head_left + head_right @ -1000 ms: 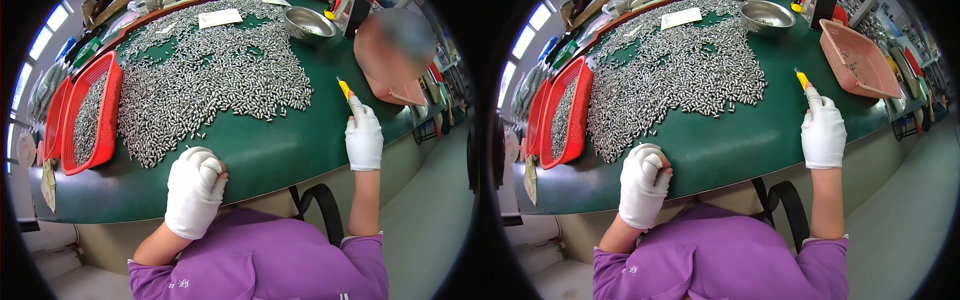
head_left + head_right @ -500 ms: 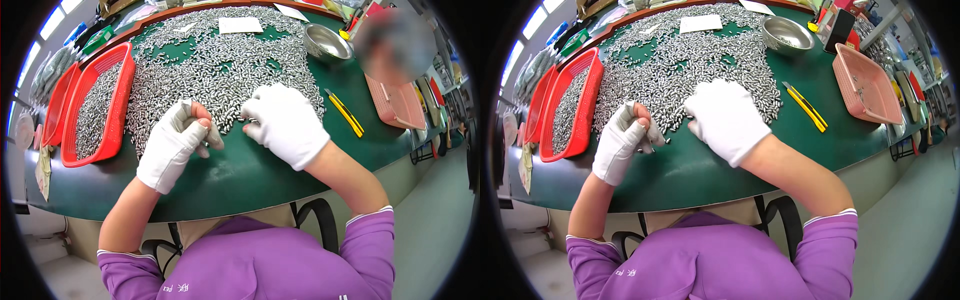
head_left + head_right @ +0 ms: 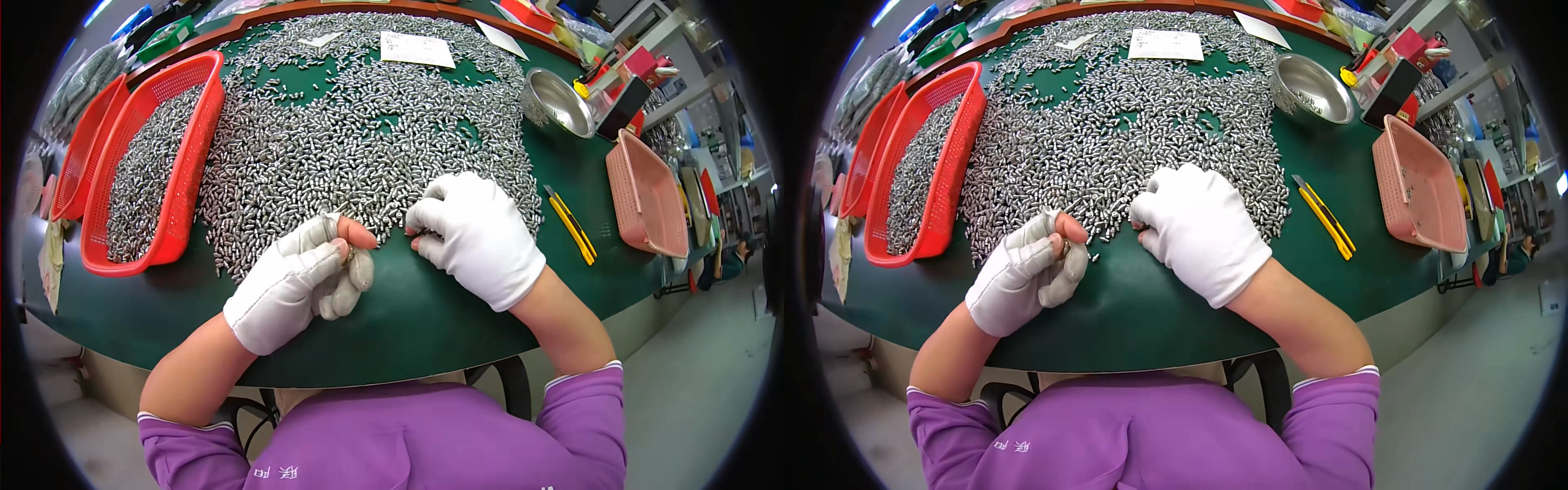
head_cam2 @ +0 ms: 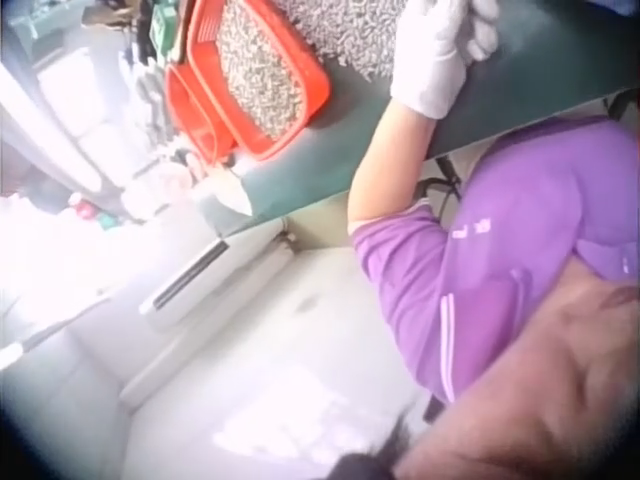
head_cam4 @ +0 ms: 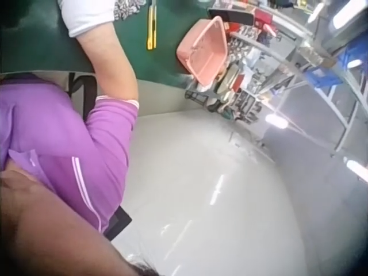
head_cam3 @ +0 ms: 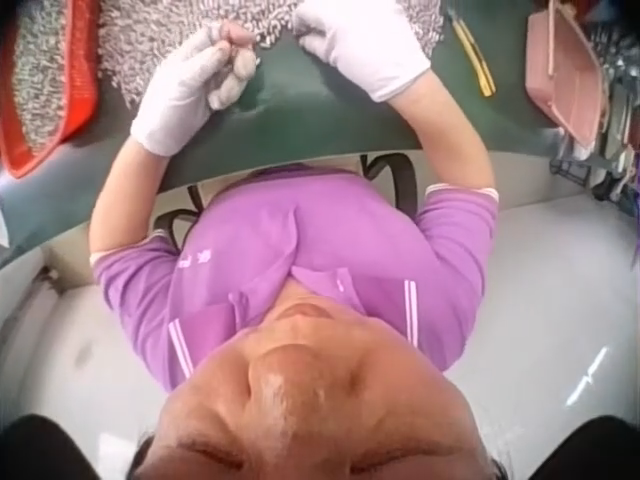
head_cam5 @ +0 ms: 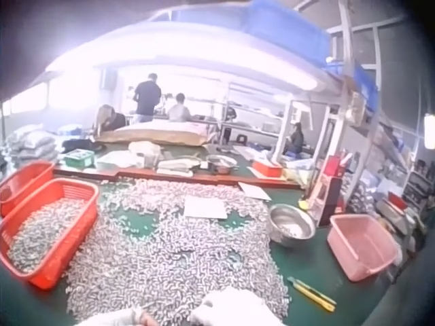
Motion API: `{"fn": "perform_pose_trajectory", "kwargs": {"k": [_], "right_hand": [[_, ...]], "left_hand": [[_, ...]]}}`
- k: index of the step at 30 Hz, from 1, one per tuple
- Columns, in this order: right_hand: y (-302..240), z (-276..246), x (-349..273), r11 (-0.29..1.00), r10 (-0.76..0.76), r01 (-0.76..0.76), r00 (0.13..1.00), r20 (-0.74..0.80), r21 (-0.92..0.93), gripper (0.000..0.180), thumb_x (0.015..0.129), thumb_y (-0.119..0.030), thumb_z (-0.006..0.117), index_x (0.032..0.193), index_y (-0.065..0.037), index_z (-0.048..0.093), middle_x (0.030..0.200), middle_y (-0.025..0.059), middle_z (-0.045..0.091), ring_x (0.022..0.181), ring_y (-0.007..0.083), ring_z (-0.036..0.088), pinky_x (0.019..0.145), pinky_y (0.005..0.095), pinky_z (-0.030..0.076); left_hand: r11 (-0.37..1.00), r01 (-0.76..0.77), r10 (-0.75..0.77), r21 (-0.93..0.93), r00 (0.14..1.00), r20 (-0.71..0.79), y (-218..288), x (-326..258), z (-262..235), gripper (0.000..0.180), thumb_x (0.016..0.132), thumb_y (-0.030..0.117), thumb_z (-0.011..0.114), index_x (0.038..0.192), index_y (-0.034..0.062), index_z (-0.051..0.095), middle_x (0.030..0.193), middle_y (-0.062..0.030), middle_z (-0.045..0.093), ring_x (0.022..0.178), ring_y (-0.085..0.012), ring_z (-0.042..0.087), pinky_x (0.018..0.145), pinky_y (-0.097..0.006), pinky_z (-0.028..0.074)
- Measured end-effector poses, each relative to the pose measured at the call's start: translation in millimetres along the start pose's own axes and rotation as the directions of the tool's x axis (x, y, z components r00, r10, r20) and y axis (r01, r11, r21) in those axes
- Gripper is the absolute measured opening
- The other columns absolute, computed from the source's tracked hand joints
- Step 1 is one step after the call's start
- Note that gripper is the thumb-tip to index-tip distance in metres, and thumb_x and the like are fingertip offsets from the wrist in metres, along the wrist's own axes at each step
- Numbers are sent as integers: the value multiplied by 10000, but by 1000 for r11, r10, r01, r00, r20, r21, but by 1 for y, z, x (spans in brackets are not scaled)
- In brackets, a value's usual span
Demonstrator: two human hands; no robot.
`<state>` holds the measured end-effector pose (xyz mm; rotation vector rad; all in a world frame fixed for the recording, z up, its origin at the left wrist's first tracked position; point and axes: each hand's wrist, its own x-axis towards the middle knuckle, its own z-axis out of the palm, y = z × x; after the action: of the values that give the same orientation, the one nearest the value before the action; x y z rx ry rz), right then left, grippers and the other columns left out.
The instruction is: Inspecting and trimming small metal components using a hand tool at a manufacturing workstation.
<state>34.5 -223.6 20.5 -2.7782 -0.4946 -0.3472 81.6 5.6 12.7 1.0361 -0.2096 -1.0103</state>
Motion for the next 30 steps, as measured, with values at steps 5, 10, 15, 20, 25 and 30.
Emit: {"fn": "perform_pose_trajectory", "kwargs": {"k": [5,10,15,20,25,30], "right_hand": [[-4,2,1,998,39,-37,999,37,-42,105,690,-159,732,765,-114,675,808,43,612,788,262,597,700,376,491],[-11,4,2,971,13,11,995,-95,239,103,742,-157,712,805,-92,661,829,68,609,781,271,592,708,375,489],[-25,2,-1,709,164,-187,981,99,680,118,734,-82,733,835,-81,673,853,90,613,828,238,609,758,326,497],[-26,4,0,662,160,-160,985,70,732,139,732,-72,740,852,-65,671,863,79,610,810,216,612,746,317,501],[-11,1,4,851,204,-129,974,-95,508,155,719,3,744,845,-51,671,877,54,590,806,159,584,736,267,477],[1,2,8,978,123,-68,951,-283,198,86,710,-84,727,783,-88,682,772,80,622,749,267,605,678,372,492]], "left_hand": [[996,85,-87,22,994,64,-3,3,1,278,915,263,593,1103,69,526,867,-32,584,588,-68,421,510,-194,285],[975,173,-177,143,984,19,-1,2,9,283,893,258,635,1075,87,503,897,-29,582,579,-64,421,485,-192,279],[979,170,-169,112,985,-16,-3,3,11,259,907,249,636,1065,87,511,878,-28,593,600,-56,475,492,-175,334],[983,158,-151,93,986,-71,-4,1,11,179,919,214,625,1005,91,528,829,-33,608,597,-58,504,488,-172,350],[989,117,-114,87,992,-45,-6,4,8,155,928,211,612,979,92,527,832,-40,606,581,-57,482,486,-177,347],[990,105,-102,89,994,-38,-8,6,8,135,938,201,596,980,93,526,838,-43,602,574,-59,467,488,-183,342]]}}
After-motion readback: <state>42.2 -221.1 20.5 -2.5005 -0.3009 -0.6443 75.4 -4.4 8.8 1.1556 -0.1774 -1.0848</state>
